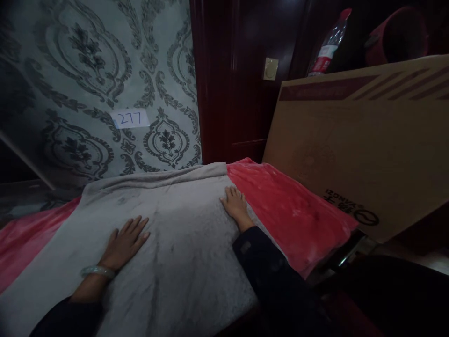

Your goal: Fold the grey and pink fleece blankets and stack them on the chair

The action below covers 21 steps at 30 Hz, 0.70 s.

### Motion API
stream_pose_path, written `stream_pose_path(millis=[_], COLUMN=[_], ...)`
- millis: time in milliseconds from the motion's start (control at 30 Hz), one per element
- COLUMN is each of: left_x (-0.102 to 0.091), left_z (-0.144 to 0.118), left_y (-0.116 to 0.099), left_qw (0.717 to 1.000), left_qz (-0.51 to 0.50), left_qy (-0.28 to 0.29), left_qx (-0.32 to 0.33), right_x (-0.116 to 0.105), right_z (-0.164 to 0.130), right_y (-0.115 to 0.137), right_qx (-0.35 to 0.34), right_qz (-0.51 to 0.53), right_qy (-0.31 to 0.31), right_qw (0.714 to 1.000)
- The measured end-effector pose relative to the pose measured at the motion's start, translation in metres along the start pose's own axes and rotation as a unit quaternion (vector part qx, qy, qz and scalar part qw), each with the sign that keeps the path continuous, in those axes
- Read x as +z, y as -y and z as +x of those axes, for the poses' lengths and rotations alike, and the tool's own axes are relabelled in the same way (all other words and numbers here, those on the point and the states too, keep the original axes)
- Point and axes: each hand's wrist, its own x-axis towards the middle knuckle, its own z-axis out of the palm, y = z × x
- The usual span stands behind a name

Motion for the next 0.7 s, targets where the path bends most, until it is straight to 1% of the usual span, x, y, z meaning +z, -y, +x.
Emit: stream_pose_path(millis=[67,133,200,367,467,533,567,600,700], left_x=[-0.003,-0.007,-0.009,-0.010,-0.006,-0.005,-0.005,-0.005,-0.014], left_z=[-0.001,-0.003,-0.005,-0.005,-0.004,-0.005,-0.005,-0.006,-0.005], left_y=[-0.002,-0.004,-0.005,-0.005,-0.005,-0.005,-0.004,-0.004,-0.006], left_qw=[1.000,0.999,0.999,1.000,1.000,1.000,1.000,1.000,0.999], left_qz=[0.010,0.015,0.014,0.011,0.006,-0.004,-0.008,-0.012,-0.017], left_qy=[0.021,0.032,0.035,0.028,0.016,0.005,0.001,-0.002,0.003], left_qx=[-0.003,-0.002,-0.007,-0.009,-0.010,-0.008,-0.009,-0.012,-0.042], right_x=[0.001,0.002,0.003,0.004,0.005,0.003,0.002,0.001,-0.001], right_z=[0.001,0.000,-0.001,-0.008,-0.009,-0.004,-0.002,0.002,0.010], right_y=[-0.005,-0.006,-0.005,0.000,-0.003,-0.011,-0.016,-0.021,-0.037], right_qx=[0.038,0.035,0.011,-0.048,-0.115,-0.163,-0.167,-0.157,-0.087], right_qz=[-0.012,-0.026,-0.039,-0.044,-0.012,0.004,0.005,0.001,-0.010], right_qy=[-0.004,0.019,0.041,0.067,0.088,0.099,0.100,0.098,0.076], right_qw=[0.999,0.999,0.998,0.996,0.989,0.982,0.981,0.983,0.993])
